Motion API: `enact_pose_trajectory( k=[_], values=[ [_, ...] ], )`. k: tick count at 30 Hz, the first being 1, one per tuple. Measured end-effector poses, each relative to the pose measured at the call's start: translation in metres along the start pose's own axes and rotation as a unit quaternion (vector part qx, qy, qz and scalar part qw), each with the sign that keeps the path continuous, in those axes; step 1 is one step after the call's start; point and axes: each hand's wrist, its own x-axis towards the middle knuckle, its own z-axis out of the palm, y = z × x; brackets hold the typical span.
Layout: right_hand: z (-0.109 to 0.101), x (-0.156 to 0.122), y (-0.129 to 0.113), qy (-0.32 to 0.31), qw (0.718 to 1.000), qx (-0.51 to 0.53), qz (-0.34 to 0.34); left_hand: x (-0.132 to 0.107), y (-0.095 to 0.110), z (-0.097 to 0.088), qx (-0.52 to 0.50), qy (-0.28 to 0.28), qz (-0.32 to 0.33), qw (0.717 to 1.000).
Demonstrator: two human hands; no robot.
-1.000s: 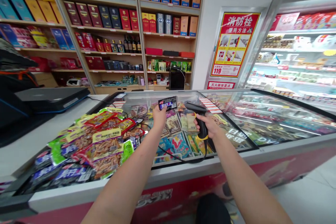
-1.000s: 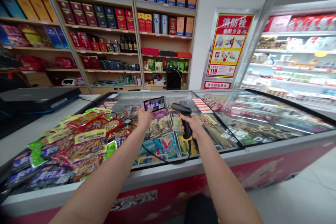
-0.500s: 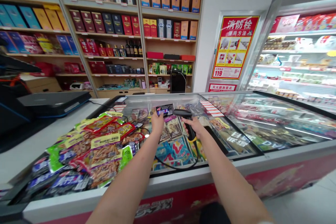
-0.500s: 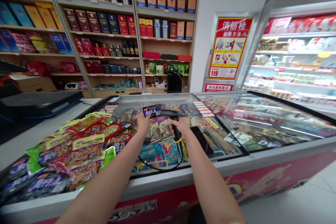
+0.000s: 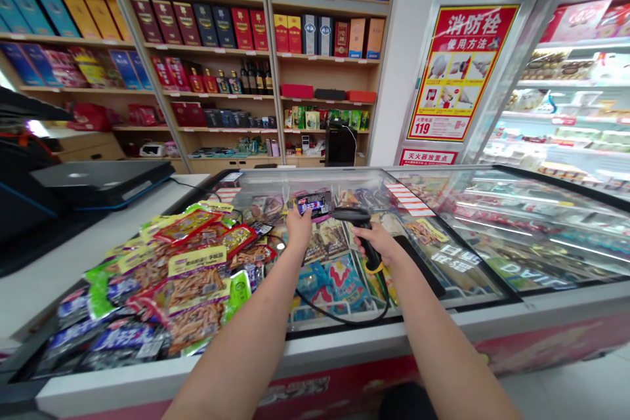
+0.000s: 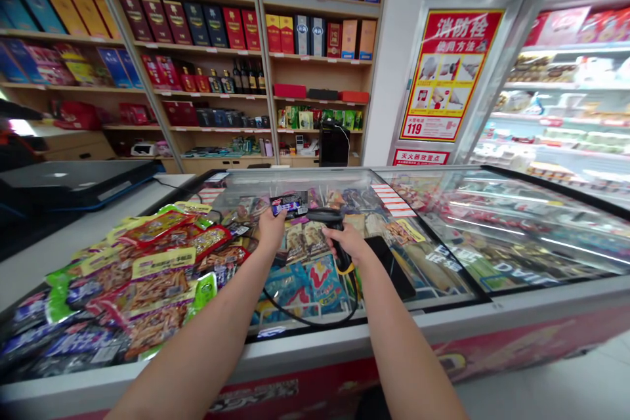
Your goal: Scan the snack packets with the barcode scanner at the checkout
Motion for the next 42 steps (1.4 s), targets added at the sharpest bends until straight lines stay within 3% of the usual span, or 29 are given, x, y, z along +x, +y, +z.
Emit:
enact_pose_trajectory(
  k=[11,16,20,24,28,31,34,37,42],
  values=[
    [0.001,-0.008,-0.002,0.021,0.997,0.059,-0.043,-0.001,-0.002,-0.001,-0.018,0.008,0.0,1.0],
    [-0.002,-0.006,0.005,0.054,0.989,0.096,-0.095,-0.011,0.017,-0.014,-0.043,0.004,0.013,0.999],
    [-0.008,-0.001,0.012,0.056,0.984,0.124,-0.119,-0.01,0.043,-0.054,-0.004,0.023,0.062,0.998],
    [-0.013,-0.002,0.011,0.029,0.978,0.178,-0.108,0.003,0.061,-0.132,0.118,0.089,0.102,0.984],
    [-0.008,-0.016,0.0,0.029,0.971,0.204,-0.117,0.019,0.06,-0.215,0.243,0.175,0.049,0.953],
    [0.008,-0.035,-0.012,0.034,0.972,0.187,-0.136,0.026,0.053,-0.256,0.301,0.201,0.014,0.932],
    [0.032,-0.052,-0.023,0.056,0.972,0.157,-0.163,0.029,0.048,-0.269,0.329,0.197,-0.031,0.923],
    [0.054,-0.064,-0.026,0.074,0.973,0.111,-0.189,0.034,0.048,-0.267,0.338,0.191,-0.069,0.919],
    [0.066,-0.072,-0.018,0.099,0.969,0.028,-0.223,0.047,0.049,-0.265,0.369,0.137,-0.12,0.912]
  ],
)
